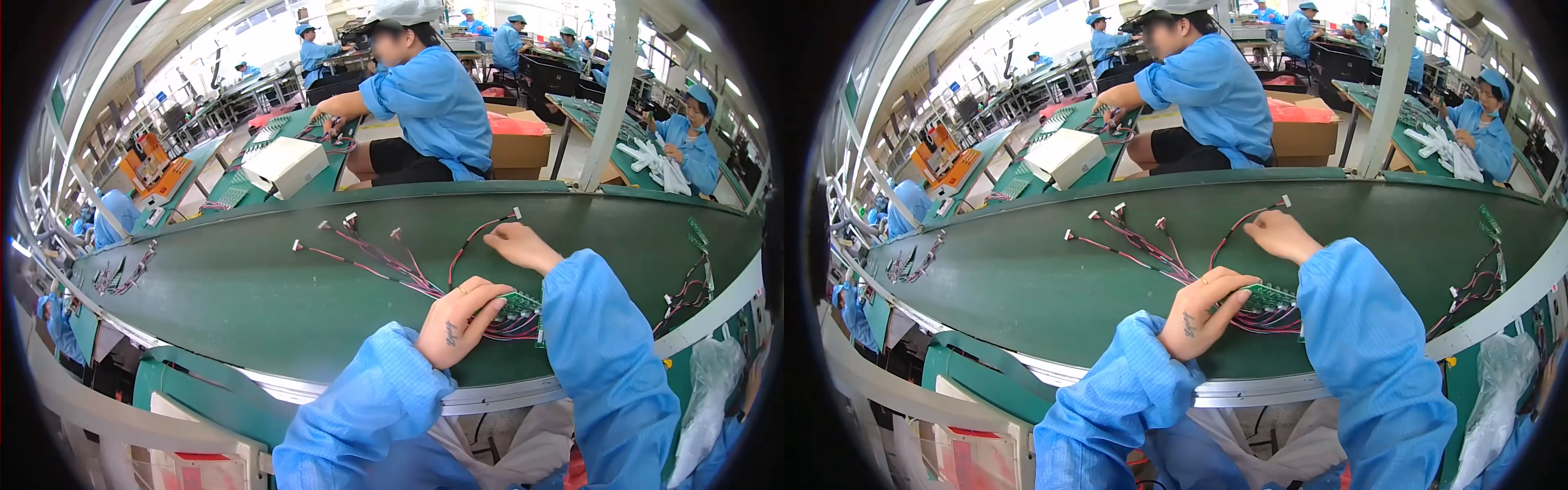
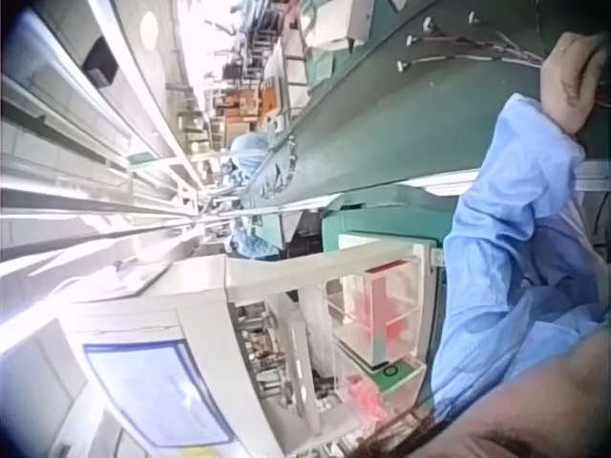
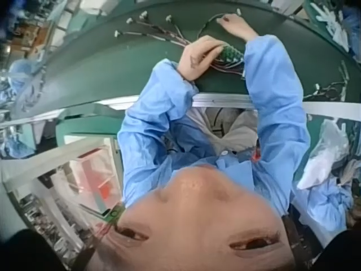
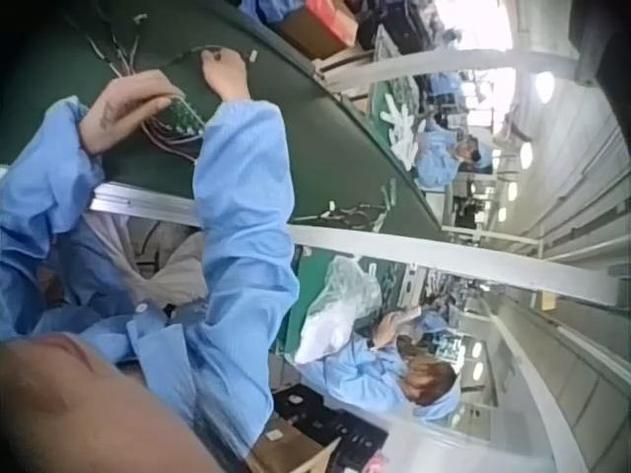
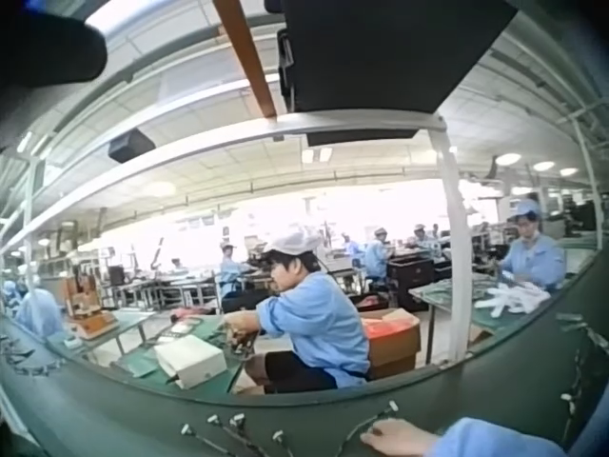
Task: The person connects wiring harnesses to printed circuit boards by hand on an assembly line.
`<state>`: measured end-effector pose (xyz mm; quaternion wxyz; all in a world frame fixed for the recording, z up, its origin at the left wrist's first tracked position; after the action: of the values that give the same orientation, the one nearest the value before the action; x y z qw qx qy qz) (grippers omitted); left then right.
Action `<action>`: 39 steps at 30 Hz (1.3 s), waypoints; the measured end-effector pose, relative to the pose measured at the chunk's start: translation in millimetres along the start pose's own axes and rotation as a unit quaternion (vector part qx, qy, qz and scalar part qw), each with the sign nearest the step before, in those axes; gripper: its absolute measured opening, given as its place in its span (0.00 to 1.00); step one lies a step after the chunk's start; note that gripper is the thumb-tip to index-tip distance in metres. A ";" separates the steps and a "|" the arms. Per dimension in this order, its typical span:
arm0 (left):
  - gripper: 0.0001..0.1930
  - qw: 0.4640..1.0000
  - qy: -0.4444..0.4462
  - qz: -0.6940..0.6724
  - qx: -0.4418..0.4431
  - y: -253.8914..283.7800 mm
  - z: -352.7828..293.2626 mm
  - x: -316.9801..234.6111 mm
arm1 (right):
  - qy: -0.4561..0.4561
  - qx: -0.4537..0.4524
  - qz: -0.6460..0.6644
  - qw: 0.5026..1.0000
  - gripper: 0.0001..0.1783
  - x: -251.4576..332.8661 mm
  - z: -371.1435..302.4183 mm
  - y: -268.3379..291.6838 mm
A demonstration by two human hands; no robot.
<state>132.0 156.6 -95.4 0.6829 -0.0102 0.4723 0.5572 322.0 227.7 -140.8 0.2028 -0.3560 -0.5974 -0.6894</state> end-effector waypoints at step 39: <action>0.08 0.997 0.069 -0.016 0.024 -9.1 -2.8 21.3 | 0.266 0.104 0.175 0.942 0.22 67.2 -125.8 11.5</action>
<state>135.8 167.6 -115.6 0.6575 -0.0397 0.5316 0.5324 254.2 113.4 -87.8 0.5075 -0.2359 -0.5182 -0.6468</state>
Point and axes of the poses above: each hand's wrist, its own z-axis towards the middle knuckle, its own y-axis out of the back of the hand, x = y × z, the point moved 8 cm from there along z, towards the middle knuckle, and after that the axes turned 10 degrees about z, right-handed, at the moved point
